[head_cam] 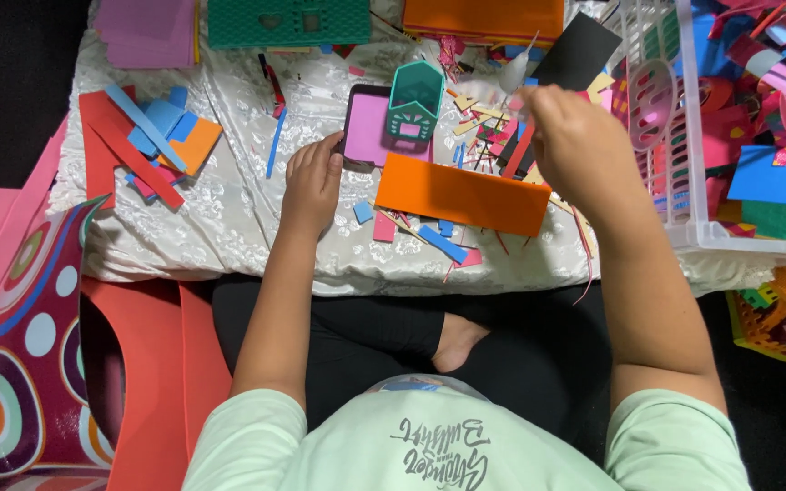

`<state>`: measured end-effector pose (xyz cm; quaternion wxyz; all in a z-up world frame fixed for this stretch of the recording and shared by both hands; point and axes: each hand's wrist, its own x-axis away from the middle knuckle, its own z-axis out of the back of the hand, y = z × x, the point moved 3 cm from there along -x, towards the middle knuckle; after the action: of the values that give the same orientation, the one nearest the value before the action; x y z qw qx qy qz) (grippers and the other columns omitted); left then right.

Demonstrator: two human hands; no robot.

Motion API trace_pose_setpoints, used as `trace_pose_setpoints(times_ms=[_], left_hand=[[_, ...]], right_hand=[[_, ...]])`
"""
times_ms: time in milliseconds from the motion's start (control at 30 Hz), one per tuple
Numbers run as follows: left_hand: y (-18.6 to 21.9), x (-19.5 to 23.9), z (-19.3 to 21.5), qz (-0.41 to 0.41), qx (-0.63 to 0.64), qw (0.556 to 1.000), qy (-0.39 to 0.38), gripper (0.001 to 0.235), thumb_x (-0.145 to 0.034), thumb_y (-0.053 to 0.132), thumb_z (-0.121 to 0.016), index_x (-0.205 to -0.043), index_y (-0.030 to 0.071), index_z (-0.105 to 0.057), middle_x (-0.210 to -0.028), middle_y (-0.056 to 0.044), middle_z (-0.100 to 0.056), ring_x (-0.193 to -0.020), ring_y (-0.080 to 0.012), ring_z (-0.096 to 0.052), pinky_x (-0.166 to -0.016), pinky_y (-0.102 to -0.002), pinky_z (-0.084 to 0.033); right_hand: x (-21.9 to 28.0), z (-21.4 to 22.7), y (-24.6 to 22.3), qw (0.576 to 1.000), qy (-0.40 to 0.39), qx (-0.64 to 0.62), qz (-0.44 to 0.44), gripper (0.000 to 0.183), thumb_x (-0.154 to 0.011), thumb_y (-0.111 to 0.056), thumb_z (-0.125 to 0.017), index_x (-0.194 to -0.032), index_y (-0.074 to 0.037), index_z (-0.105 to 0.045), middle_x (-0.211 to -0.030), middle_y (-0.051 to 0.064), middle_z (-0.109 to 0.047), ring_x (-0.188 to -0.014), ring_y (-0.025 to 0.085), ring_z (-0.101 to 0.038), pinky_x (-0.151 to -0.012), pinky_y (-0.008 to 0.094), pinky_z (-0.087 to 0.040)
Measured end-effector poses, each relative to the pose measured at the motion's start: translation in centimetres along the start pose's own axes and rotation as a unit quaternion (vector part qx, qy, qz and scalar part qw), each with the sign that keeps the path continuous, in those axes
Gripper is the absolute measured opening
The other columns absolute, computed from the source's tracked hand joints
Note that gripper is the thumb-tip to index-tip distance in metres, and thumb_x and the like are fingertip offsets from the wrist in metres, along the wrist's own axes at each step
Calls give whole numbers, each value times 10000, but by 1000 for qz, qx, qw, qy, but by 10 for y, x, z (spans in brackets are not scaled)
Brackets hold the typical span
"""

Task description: Assembling and decorating small paper or foam structures using glue and scissors

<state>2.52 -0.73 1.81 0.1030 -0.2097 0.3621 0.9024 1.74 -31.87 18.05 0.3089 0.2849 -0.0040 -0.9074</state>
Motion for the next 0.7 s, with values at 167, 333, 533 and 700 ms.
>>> trace_pose_setpoints(times_ms=[167, 333, 533, 700], left_hand=[[-1, 3, -1, 9, -4, 1000, -9, 435, -1097, 321, -353, -1381, 69, -564, -1310, -107, -663, -1248, -296, -556, -1119, -426, -318], [1, 0, 2, 23, -11, 999, -27, 423, -1076, 287, -378, -1402, 79, -549, -1333, -102, -651, -1278, -291, -540, -1136, -429, -306], [6, -5, 11, 13, 12, 999, -44, 426, -1048, 261, -395, -1381, 50, -556, -1323, -100, -638, -1273, -280, -538, -1144, -429, -306], [5, -8, 13, 122, 27, 979, -163, 595, -1076, 451, -176, -1521, 172, -455, -1407, -133, -562, -1404, -274, -441, -1237, -485, -157]], right_hand=[[-54, -31, 55, 992, 99, 79, 28, 234, -939, -20, -694, -1166, -70, -672, -1025, 67, -676, -872, 276, -665, -729, 369, -536], [-98, -98, 109, 997, 40, 72, 2, 169, -885, -49, -650, -1044, -67, -707, -1008, 87, -725, -832, 335, -691, -718, 406, -565], [-135, -190, 163, 990, -136, 43, -16, 328, -861, -43, -596, -1159, -88, -725, -1159, 129, -740, -905, 378, -695, -761, 434, -548], [-149, -217, 169, 941, -318, 101, -47, 452, -1041, -66, -412, -1451, -147, -583, -1226, 139, -688, -1103, 331, -695, -870, 461, -594]])
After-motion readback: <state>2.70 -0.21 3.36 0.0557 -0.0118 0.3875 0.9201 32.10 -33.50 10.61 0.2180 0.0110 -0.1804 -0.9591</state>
